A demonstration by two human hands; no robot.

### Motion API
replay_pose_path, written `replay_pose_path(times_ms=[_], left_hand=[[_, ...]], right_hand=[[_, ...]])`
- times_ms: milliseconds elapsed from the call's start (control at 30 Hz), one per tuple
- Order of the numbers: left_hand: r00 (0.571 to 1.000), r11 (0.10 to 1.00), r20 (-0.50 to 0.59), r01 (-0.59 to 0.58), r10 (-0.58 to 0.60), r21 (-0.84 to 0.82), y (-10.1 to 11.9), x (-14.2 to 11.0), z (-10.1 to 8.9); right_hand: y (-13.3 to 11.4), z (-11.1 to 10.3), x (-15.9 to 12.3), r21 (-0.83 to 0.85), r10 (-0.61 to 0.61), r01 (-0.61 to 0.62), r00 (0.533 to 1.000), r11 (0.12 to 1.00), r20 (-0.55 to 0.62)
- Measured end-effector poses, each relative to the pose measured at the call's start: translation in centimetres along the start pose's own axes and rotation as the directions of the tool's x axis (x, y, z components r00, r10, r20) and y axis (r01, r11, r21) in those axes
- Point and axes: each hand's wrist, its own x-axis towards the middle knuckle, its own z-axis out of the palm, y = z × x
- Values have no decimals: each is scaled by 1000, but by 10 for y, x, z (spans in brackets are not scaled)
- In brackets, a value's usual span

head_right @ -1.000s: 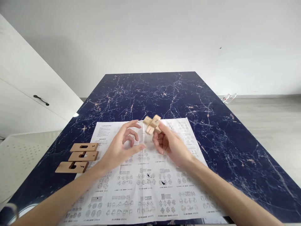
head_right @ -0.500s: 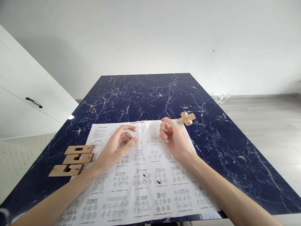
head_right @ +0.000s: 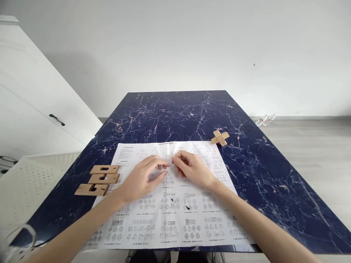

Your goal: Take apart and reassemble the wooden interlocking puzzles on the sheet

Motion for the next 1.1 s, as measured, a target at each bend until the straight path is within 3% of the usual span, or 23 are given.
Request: replay_pose_path(times_ms=[133, 400, 500, 600, 733, 933, 1100], left_hand=[[999, 973, 44, -36, 27, 230, -2, -29, -27], [978, 826, -98, 206, -182, 525, -61, -112, -104], [968, 785, -68, 237, -243, 572, -74, -133, -119], [962, 779, 2, 221, -274, 586, -75, -140, -119], [960, 790, 78, 175, -270, 587, -64, -128, -103], [961, 811, 107, 154, -257, 565, -48, -94, -77], [957, 818, 108, 169, -270, 550, -42, -84, -67]], right_hand=[[-1, 1, -1, -34, 11, -11, 1000, 999, 4], [4, 1, -3, -41, -11, 12, 1000, 999, 28], [5, 0, -3, -55, -8, 10, 999, 998, 37], [6, 0, -3, -50, -14, 16, 999, 999, 42], [5, 0, -3, -58, -14, 17, 998, 998, 54], [4, -1, -3, -42, -43, 46, 996, 998, 73], [6, -5, -2, -25, -78, 80, 994, 996, 70]])
